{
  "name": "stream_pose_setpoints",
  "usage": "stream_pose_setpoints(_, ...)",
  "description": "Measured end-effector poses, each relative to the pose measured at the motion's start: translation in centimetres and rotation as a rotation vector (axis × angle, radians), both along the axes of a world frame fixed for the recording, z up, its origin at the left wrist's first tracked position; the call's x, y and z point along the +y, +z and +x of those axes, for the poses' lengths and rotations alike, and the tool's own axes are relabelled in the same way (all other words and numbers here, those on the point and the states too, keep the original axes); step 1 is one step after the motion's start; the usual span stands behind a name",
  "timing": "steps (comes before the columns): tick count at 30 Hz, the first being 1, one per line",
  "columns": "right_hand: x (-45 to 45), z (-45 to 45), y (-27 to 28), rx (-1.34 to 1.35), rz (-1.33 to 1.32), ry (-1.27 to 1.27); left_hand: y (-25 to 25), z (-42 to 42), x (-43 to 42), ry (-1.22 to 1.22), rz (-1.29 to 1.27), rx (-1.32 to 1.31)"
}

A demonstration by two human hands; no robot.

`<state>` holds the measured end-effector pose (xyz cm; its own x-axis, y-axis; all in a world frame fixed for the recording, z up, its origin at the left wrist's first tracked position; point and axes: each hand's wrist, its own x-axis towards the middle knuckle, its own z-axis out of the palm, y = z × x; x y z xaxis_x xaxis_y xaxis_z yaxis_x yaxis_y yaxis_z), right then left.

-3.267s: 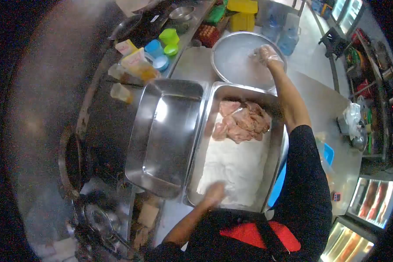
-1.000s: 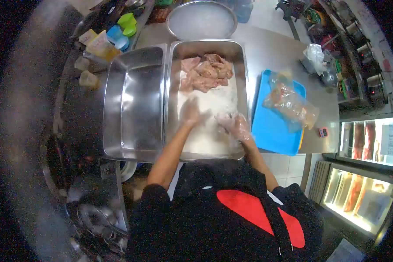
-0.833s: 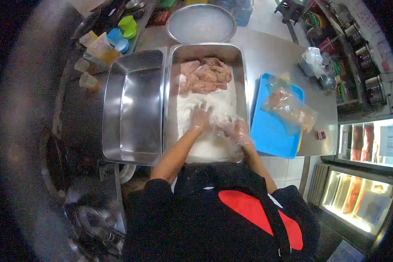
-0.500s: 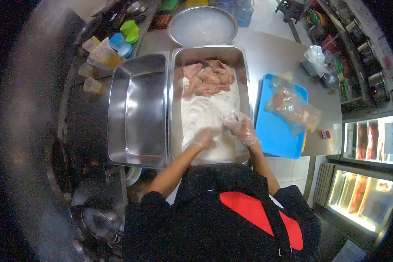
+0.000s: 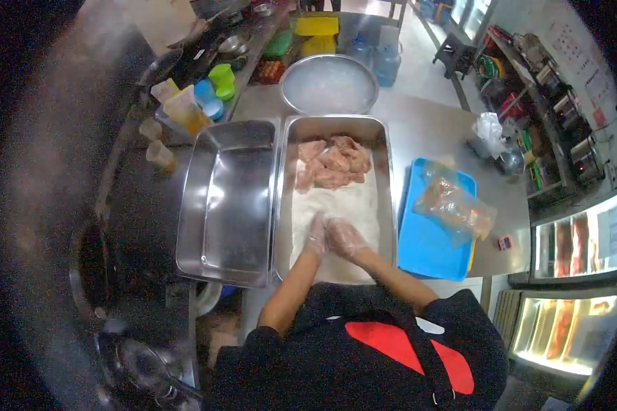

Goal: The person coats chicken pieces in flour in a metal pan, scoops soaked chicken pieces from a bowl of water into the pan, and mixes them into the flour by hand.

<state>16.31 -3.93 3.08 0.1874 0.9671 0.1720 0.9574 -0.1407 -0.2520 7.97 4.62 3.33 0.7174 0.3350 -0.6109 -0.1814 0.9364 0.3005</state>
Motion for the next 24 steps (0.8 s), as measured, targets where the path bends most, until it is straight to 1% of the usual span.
stream_pose_setpoints(1,0.2,0.8,-1.1,0.018,0.090,0.057,1.3,-0.3,-0.1,-0.006,0.044,0.128)
stream_pose_setpoints(2,0.4,1.5,-2.0,0.031,0.178,0.117,-1.1,-0.2,1.0,0.068,0.041,0.027)
stream_pose_setpoints(3,0.2,2.8,1.3,0.381,0.201,0.095,-2.4,-0.3,2.1,0.152,0.040,-0.076)
stream_pose_setpoints(4,-0.4,3.4,4.4,0.744,0.198,0.071,-1.4,-1.2,1.7,0.136,0.334,-0.032)
stream_pose_setpoints(5,-1.2,3.9,6.3,0.674,0.156,0.059,-0.3,-2.1,1.4,0.141,0.618,0.047)
stream_pose_setpoints(6,-1.6,4.8,8.1,0.599,0.121,0.048,4.4,-2.8,0.6,0.117,0.832,0.125)
stream_pose_setpoints(7,-1.6,5.4,8.9,0.518,0.092,0.030,3.3,-2.3,1.9,0.085,0.556,-0.048)
stream_pose_setpoints(8,-1.6,5.8,8.7,0.684,0.083,-0.108,2.3,-1.7,3.2,0.059,0.263,-0.167)
stream_pose_setpoints(9,-1.4,6.4,8.0,0.846,0.084,-0.253,1.7,-1.2,3.1,0.118,0.213,-0.267)
stream_pose_setpoints(11,-1.1,7.2,5.4,0.874,0.052,-0.383,0.4,-0.5,3.1,0.226,0.117,-0.466)
stream_pose_setpoints(12,-1.0,7.2,3.2,0.748,0.011,-0.365,-0.2,-0.9,3.3,0.062,0.613,-0.347)
stream_pose_setpoints(13,-1.2,7.0,2.0,0.621,-0.024,-0.346,-0.8,-1.3,3.4,-0.035,1.100,-0.175)
stream_pose_setpoints(15,-1.3,4.4,2.7,0.661,-0.201,-0.253,0.7,-2.1,1.5,0.042,0.931,-0.088)
stream_pose_setpoints(17,-1.1,1.3,-0.6,0.467,0.123,0.036,0.0,-2.0,0.6,0.050,0.927,-0.001)
stream_pose_setpoints(19,-1.0,-0.2,5.3,0.959,0.113,-0.191,-0.9,-1.9,0.4,0.047,0.952,0.055)
stream_pose_setpoints(21,-0.5,0.4,5.7,0.729,0.208,-0.107,-1.6,-1.8,0.4,0.051,0.981,0.092)
stream_pose_setpoints(23,-0.2,3.0,4.1,0.714,0.107,-0.198,-2.0,-2.1,0.7,0.068,0.980,0.102)
stream_pose_setpoints(24,0.3,4.1,4.5,0.707,0.059,-0.244,-2.1,-2.2,1.0,0.079,0.974,0.100)
